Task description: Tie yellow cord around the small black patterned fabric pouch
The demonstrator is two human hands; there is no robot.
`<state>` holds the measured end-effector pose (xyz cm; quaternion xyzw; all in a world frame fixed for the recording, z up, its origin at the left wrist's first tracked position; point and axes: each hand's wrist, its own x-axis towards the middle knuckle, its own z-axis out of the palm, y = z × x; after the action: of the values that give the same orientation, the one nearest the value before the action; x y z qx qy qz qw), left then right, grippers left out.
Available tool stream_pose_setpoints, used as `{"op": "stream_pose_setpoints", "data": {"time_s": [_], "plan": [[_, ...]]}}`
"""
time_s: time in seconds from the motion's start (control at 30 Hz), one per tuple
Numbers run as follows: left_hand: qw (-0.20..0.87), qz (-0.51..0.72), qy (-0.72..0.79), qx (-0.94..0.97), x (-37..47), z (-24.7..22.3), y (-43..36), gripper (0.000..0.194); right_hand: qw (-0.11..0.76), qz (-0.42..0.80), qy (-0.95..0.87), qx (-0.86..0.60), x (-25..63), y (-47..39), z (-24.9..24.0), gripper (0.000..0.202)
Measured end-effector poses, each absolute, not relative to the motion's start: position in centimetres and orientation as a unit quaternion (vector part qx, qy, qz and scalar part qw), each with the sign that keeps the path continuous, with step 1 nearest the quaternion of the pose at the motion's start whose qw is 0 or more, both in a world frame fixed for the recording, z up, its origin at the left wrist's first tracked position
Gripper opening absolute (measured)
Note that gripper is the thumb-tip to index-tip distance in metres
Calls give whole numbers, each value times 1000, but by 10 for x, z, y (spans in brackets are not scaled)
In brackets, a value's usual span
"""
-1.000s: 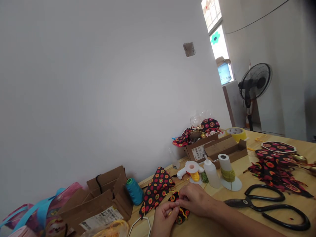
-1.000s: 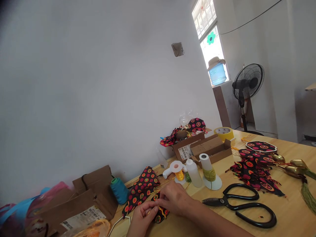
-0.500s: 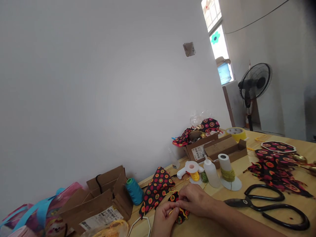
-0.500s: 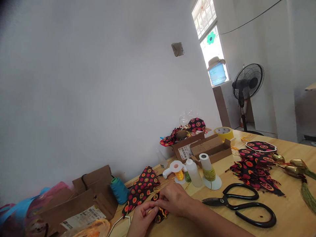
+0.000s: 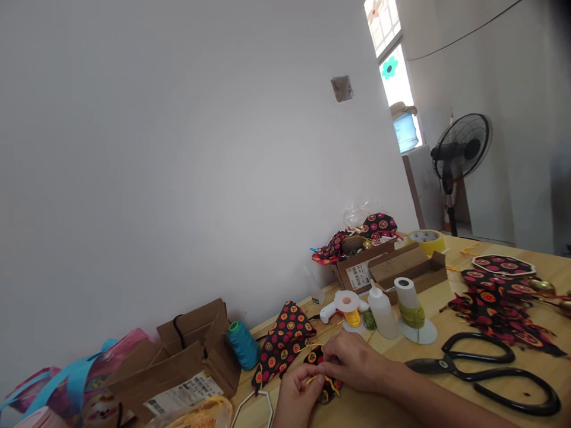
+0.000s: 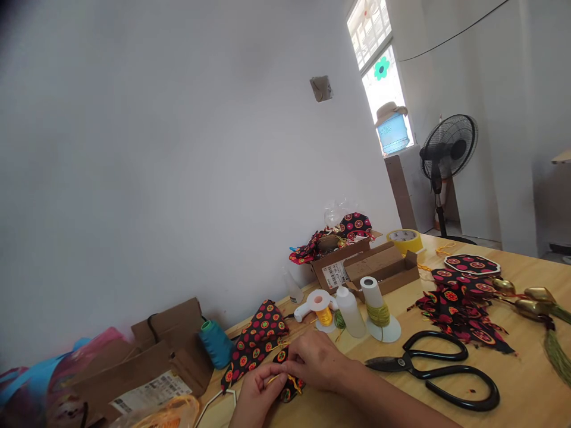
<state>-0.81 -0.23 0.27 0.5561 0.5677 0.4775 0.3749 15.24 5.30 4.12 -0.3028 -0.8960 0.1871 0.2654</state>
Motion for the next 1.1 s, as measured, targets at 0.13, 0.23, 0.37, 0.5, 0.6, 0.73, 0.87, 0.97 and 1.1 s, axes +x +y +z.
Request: {"op": "stream_pose_setpoints", "data": {"time_s": [0.13,0.23,0.37,0.5,0.6,0.73,0.87,0.97,1.1], "plan": [[378,475,572,551,-8,2,-2,27,255,181,-899,-308,153,52,42,27],[375,478,575,548,-6,3,-3,26,252,174,-903,-302,153,52,42,24],[372,480,580,543,-3,7,-5,28,244,167,-909,-292,153,53,41,26],[374,481,586,535,1,12,-6,28,239,161,-914,-287,154,53,42,28],[374,481,589,531,3,15,-7,26,235,159,-916,-284,154,53,42,30],[378,476,591,530,4,18,-8,26,230,157,-919,-280,154,54,42,31],[381,472,594,528,5,19,-8,26,226,156,-921,-278,154,55,40,36],[383,472,595,527,5,18,-8,25,224,157,-923,-269,154,56,39,35],[391,466,591,530,5,18,-10,23,222,161,-925,-263,155,57,38,34]]}}
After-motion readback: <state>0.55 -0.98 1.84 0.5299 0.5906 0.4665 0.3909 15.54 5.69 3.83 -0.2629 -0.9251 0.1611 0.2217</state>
